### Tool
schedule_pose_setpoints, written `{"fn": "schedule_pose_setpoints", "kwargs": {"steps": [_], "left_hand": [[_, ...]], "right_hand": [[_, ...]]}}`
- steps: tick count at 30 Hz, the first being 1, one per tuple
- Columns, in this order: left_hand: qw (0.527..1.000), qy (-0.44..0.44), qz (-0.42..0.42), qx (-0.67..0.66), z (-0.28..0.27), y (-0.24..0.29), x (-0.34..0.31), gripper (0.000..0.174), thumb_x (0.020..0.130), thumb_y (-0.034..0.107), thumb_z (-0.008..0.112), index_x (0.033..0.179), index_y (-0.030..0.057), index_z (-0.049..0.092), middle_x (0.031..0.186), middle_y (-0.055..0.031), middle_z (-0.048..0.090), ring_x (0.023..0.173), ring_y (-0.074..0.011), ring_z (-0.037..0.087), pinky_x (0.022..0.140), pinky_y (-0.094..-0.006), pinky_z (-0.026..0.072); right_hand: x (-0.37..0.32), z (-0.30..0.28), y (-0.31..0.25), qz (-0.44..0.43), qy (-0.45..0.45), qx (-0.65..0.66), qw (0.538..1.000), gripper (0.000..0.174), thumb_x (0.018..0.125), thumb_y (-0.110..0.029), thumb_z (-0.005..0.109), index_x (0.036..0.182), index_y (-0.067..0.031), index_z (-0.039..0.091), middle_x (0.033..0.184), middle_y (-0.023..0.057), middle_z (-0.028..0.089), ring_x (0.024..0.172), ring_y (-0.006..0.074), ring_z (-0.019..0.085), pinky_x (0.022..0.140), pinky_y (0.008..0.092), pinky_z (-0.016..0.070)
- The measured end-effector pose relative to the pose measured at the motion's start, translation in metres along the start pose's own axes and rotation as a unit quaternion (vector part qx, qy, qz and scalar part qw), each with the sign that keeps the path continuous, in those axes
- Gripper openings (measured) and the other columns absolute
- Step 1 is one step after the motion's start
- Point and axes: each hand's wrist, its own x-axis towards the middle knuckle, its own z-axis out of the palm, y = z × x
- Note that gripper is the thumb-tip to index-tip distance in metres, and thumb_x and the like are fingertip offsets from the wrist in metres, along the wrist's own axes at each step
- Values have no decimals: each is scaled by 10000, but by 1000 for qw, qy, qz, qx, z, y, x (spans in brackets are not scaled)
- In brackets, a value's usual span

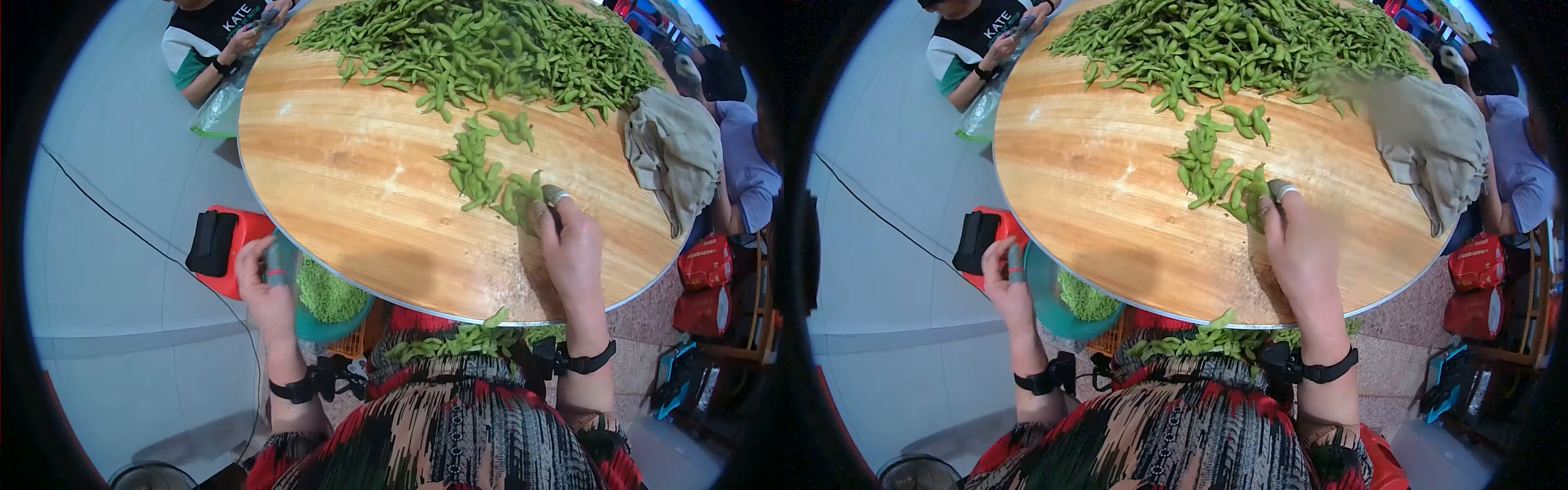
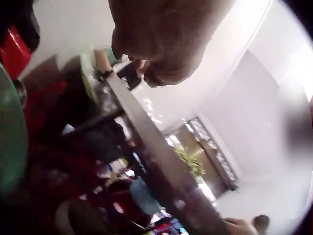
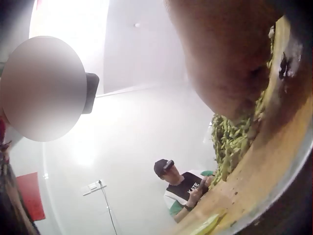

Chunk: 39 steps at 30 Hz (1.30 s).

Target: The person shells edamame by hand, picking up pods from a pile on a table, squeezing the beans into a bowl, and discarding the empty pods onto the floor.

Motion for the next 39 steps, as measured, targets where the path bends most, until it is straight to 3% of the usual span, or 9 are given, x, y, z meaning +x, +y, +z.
{"fn": "schedule_pose_setpoints", "kwargs": {"steps": [6,8,11,16,23,29,32,37,39], "left_hand": [[766,-436,-192,-431,72,116,-10,323,838,153,588,1113,-14,550,890,-15,568,796,-84,532,690,-203,411],[628,-469,-254,-566,104,127,-21,343,838,203,610,1107,-1,552,877,-5,567,744,-77,523,653,-198,399],[497,-521,-274,-637,123,139,-25,251,839,187,613,1024,22,574,843,6,564,705,-71,502,620,-205,387],[579,-435,-290,-625,127,140,-32,119,839,121,611,918,37,585,822,5,576,726,-68,527,665,-196,423],[760,-366,-209,-495,124,151,-45,84,835,126,594,864,48,583,753,24,556,649,-42,487,567,-187,373],[580,-447,-259,-630,122,147,-46,91,839,121,569,859,33,579,763,28,552,676,-51,497,589,-192,384],[620,-473,-250,-574,118,146,-40,83,833,99,590,868,26,572,753,21,551,648,-61,499,572,-195,387],[753,-458,-134,-454,114,146,-41,104,806,31,617,894,21,564,727,11,558,615,-60,523,557,-183,403],[771,-448,-121,-436,115,139,-40,125,797,11,622,906,16,561,724,4,567,611,-62,536,561,-181,415]], "right_hand": [[-18,-4,-3,55,-48,376,924,166,887,-167,527,899,-4,555,561,21,505,441,112,458,432,246,357],[-27,-15,-4,188,-280,646,685,163,902,-184,511,909,-22,533,565,-47,438,420,25,346,391,173,271],[-38,-18,-5,185,-302,670,653,181,921,-209,471,888,-35,511,547,-43,417,397,25,286,368,172,216],[-50,-24,-9,151,-265,604,736,231,951,-215,390,846,-34,490,558,-31,411,462,36,328,411,187,246],[-54,-19,-2,158,-283,614,720,216,953,-168,370,849,-20,487,611,-27,430,472,33,328,418,179,251],[-55,-27,-14,201,-278,615,710,181,951,-146,379,900,-30,507,619,-28,445,465,30,318,412,177,245],[-56,-22,-12,227,-280,632,686,149,935,-113,401,900,-37,523,629,-26,467,478,27,341,422,177,262],[-58,0,0,19,-116,341,933,117,901,-55,424,856,-26,528,641,-25,498,515,17,394,448,179,302],[-55,-2,2,74,-146,401,901,116,903,-66,433,853,-26,530,623,-25,489,513,16,391,446,179,300]]}}
